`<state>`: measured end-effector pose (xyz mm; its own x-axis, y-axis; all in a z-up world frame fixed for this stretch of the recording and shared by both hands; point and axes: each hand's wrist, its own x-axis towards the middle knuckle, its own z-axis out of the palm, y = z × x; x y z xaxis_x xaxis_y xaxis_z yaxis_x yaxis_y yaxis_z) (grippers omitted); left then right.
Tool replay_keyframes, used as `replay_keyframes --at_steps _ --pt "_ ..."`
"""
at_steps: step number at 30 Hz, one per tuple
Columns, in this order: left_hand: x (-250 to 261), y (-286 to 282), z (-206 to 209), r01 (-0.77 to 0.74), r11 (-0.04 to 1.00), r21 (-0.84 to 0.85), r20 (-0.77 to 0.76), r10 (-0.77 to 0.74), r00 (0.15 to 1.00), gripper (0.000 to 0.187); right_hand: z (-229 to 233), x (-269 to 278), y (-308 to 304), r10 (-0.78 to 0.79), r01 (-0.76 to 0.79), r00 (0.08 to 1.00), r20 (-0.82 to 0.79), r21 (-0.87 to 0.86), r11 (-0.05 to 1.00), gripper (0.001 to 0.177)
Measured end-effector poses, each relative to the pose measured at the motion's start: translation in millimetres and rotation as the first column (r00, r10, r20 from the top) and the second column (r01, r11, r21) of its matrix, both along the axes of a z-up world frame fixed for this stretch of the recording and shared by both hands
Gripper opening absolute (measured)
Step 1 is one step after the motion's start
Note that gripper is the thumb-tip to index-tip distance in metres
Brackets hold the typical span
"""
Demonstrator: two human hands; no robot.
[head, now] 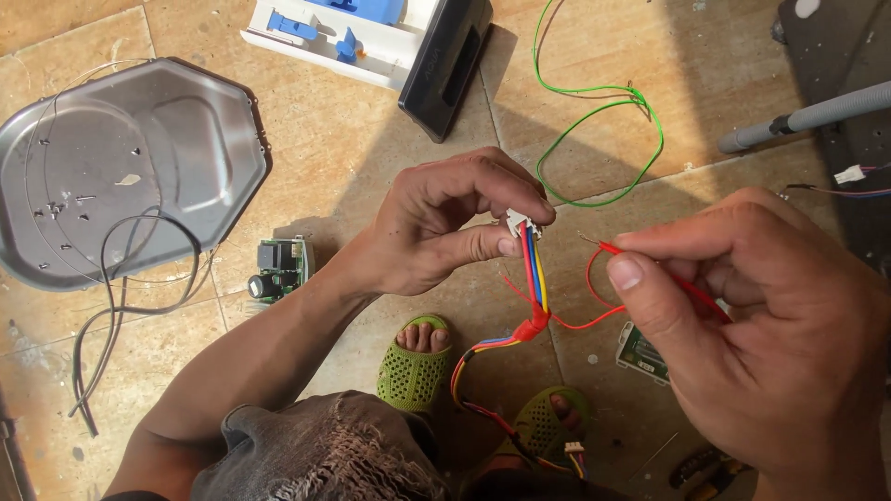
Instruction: Stripping insulation from electrical wires and connecting them to a wiring harness for an appliance repair.
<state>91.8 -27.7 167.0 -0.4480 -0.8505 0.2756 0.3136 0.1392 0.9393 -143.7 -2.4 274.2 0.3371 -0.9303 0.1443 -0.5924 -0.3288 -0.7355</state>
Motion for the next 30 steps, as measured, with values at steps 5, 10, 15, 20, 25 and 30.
replay_keyframes --at_steps 5,10,15,20,25,30 --pt "-14 2 6 -0.003 0.998 -0.056 0.052 0.006 0.999 0.021 1 -8 15 -0.078 0.078 0.997 0.002 0.019 0.997 0.014" --pt "-19 7 13 -0.01 0.994 -0.106 0.133 0.024 0.991 0.022 10 -6 20 -0.078 0.074 0.996 -0.049 -0.073 0.995 0.013" --pt "-21 11 20 -0.079 0.984 -0.16 0.195 0.11 0.975 0.022 15 -3 20 -0.064 0.039 0.983 -0.172 -0.144 0.989 0.012" --pt "-17 12 23 -0.067 0.979 -0.191 0.172 0.101 0.98 0.021 9 -7 18 -0.074 0.059 0.989 -0.132 -0.113 0.992 0.01" --pt "-24 12 18 0.106 0.991 0.086 -0.232 -0.084 0.969 0.027 -19 -15 17 -0.074 0.044 0.97 0.232 0.129 0.991 0.01" --pt "-36 16 18 0.261 0.92 0.292 -0.526 -0.073 0.847 0.014 -40 -14 16 -0.115 -0.028 0.863 0.493 0.273 0.962 0.013"
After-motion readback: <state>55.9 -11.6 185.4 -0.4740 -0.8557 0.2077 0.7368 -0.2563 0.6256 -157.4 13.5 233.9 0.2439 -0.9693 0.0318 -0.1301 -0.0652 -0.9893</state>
